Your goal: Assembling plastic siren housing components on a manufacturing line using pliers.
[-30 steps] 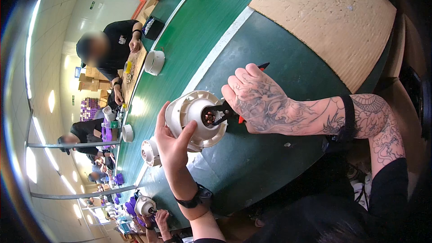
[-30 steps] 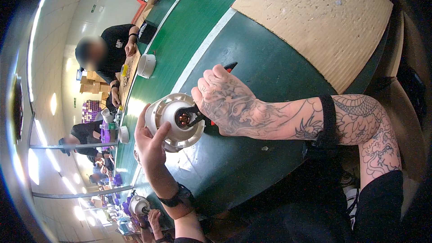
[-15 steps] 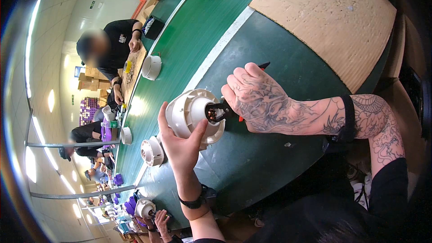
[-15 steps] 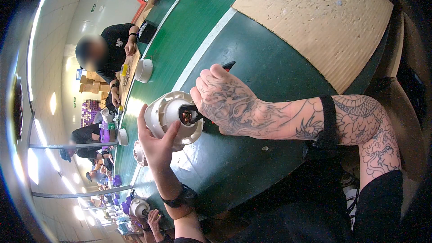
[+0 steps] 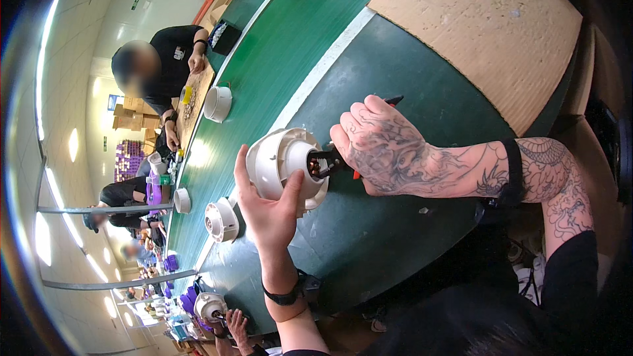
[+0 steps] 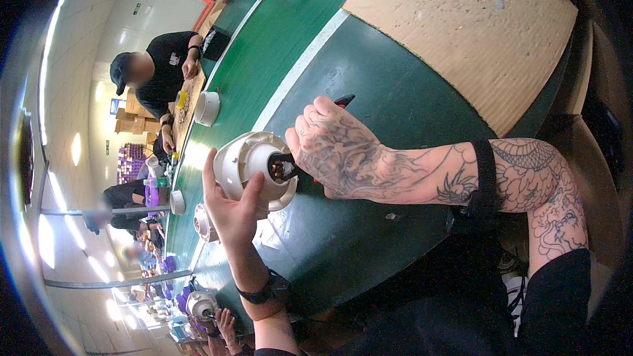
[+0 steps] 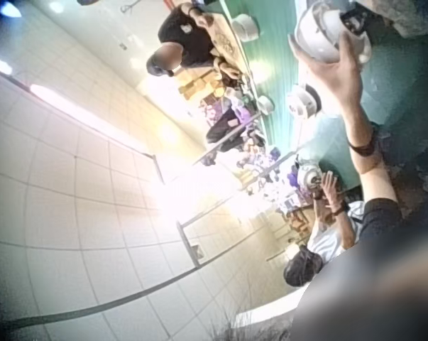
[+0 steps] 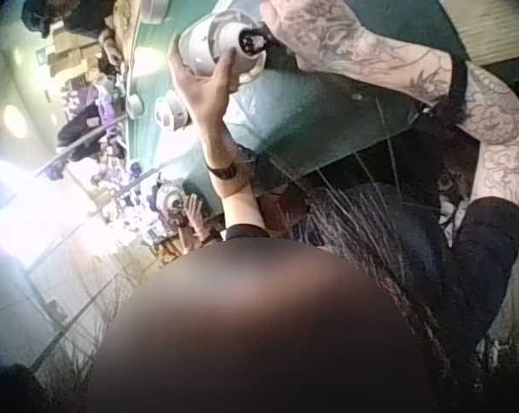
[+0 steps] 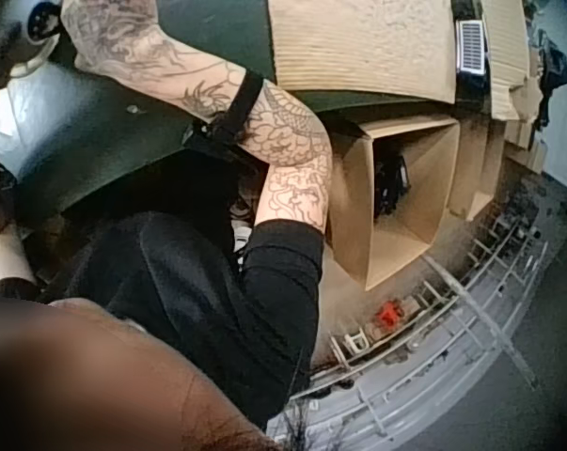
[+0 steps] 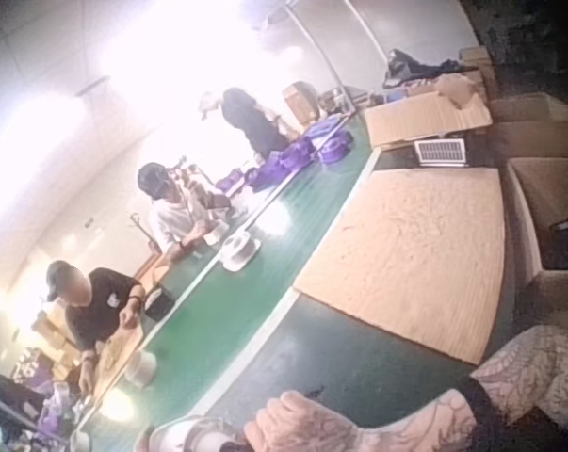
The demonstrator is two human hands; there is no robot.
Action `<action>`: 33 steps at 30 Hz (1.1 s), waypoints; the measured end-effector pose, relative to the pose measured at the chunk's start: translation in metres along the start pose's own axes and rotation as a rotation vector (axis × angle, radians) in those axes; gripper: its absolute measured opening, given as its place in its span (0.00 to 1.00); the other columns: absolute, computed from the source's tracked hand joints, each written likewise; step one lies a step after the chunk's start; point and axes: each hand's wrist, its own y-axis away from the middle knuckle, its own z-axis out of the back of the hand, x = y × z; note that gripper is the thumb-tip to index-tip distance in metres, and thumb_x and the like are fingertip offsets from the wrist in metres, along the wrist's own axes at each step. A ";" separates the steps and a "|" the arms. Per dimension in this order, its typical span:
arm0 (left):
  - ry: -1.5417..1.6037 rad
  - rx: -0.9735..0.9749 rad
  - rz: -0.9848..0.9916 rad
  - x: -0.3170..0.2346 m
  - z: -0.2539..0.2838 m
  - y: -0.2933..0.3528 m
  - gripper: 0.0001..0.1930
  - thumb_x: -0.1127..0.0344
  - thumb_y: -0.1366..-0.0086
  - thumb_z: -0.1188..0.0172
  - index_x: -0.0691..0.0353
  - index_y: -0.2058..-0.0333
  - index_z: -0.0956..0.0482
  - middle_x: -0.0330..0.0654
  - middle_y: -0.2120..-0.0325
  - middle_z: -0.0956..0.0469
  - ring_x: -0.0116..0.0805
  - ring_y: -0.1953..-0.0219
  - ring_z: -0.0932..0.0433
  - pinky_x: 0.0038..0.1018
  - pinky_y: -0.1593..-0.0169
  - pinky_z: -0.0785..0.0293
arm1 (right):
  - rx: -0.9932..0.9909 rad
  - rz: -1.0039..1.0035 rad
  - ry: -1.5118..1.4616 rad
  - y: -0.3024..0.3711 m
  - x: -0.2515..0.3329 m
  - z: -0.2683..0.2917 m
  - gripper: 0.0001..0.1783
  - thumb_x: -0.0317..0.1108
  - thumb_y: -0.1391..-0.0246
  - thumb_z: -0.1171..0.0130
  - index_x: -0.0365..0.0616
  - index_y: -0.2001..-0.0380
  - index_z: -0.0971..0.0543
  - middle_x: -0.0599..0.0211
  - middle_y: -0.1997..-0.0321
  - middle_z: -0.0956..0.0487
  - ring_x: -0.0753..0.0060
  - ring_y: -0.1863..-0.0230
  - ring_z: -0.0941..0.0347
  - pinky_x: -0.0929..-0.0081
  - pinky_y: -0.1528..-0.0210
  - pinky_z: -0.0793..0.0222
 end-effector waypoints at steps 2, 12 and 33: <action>0.017 -0.001 0.007 0.001 0.000 -0.001 0.44 0.74 0.44 0.28 0.72 0.33 0.43 0.52 0.48 0.23 0.41 0.46 0.22 0.35 0.40 0.26 | 0.077 -0.017 -0.042 -0.001 -0.003 0.000 0.18 0.38 0.66 0.30 0.46 0.72 0.27 0.68 0.73 0.28 0.69 0.65 0.30 0.70 0.55 0.41; 0.029 -0.012 -0.038 0.006 0.004 -0.008 0.44 0.75 0.43 0.29 0.73 0.32 0.44 0.52 0.48 0.23 0.40 0.47 0.21 0.34 0.41 0.26 | 0.033 -0.072 -0.074 -0.002 -0.003 -0.002 0.22 0.39 0.67 0.29 0.45 0.68 0.27 0.66 0.68 0.28 0.69 0.62 0.31 0.70 0.54 0.42; -0.438 -0.186 -0.173 -0.014 -0.015 0.002 0.44 0.73 0.45 0.27 0.72 0.32 0.41 0.55 0.46 0.24 0.43 0.47 0.22 0.36 0.41 0.26 | 0.160 -0.159 -0.375 0.006 -0.004 -0.007 0.21 0.40 0.65 0.31 0.45 0.67 0.27 0.64 0.66 0.28 0.67 0.58 0.30 0.66 0.51 0.42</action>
